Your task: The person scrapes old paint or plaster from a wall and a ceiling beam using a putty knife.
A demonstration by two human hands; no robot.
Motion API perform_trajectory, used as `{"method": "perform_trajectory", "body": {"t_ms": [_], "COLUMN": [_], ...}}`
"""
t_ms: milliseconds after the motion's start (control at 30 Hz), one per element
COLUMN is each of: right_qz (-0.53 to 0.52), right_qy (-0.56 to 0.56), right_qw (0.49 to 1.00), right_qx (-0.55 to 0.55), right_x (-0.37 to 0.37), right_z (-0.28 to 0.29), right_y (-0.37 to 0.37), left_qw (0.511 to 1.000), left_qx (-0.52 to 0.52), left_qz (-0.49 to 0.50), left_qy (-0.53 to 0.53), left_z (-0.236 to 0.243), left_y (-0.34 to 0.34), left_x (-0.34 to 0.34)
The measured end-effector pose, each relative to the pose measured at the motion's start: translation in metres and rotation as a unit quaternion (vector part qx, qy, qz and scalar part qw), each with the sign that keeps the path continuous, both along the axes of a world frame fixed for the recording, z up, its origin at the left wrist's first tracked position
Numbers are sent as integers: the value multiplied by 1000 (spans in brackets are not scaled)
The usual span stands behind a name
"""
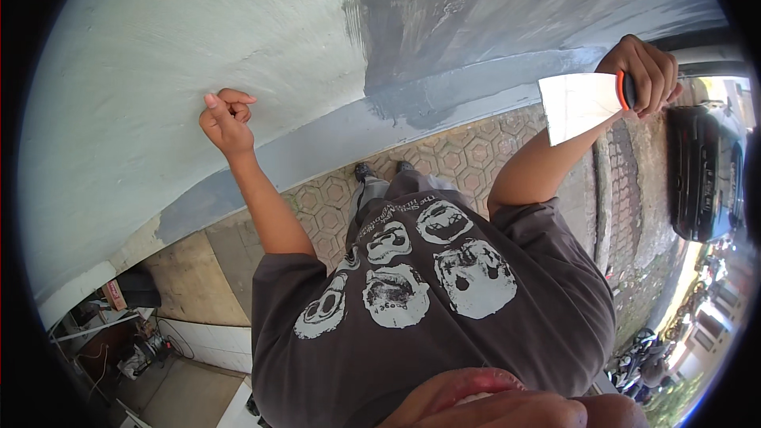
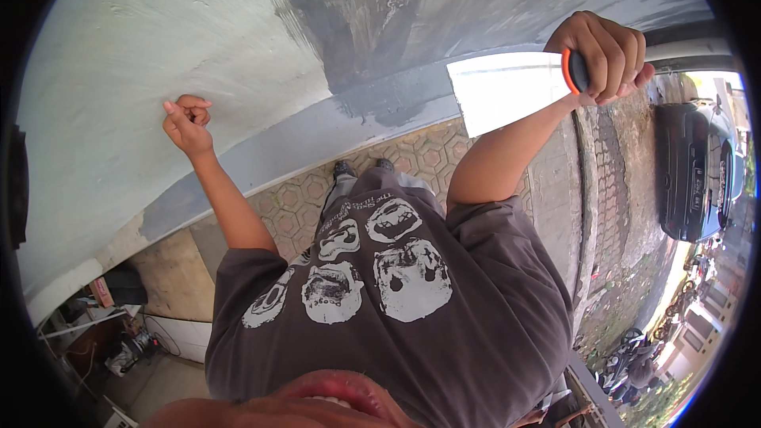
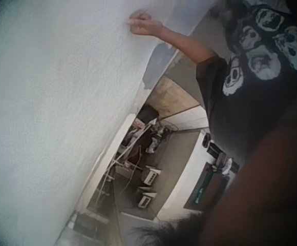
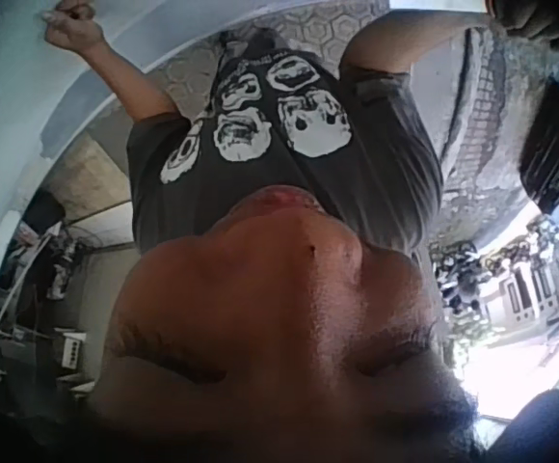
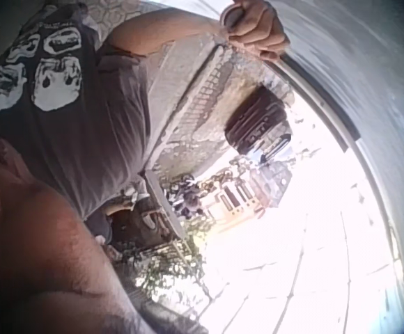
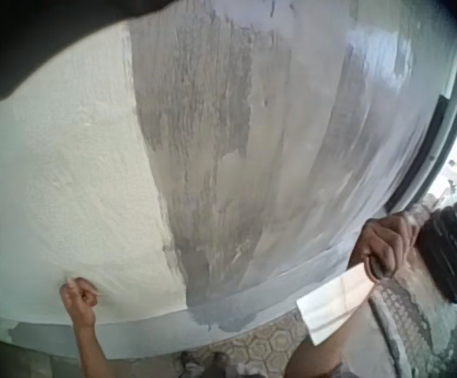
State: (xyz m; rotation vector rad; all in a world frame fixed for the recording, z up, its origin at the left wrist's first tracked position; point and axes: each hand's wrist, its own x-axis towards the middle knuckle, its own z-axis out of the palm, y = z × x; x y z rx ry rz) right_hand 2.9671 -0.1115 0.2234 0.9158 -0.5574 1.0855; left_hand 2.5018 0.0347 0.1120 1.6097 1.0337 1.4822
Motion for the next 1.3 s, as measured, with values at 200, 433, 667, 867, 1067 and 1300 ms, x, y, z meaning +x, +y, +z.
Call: {"method": "perform_trajectory", "body": {"t_ms": [200, 433, 667, 867, 1067, 1300], "right_qz": [-172, -558, -631, -631, -619, -611], "right_qy": [-168, -237, -203, -225, -233, -222], "right_qw": [953, 705, 633, 627, 630, 641], "right_qx": [-183, -369, -401, -397, -406, -408], "right_x": [-16, -65, -77, -86, -85, -86], "right_z": [-15, -38, -27, -23, -29, -36], "right_y": [-11, 14, 49, 53, 59, 68], "left_qw": [998, 999, 999, 999, 999, 999], "left_qx": [-19, -12, -13, 3, 6, 12], "left_qz": [1, -1, -24, -27, -31, -33], "left_qy": [55, 50, 39, 28, 34, 35], "left_z": [8, 9, 5, 3, 2, 2], "left_y": [-9, -1, 3, 4, 4, 5], "left_x": [-7, -17, -22, -23, -24, -24]}}
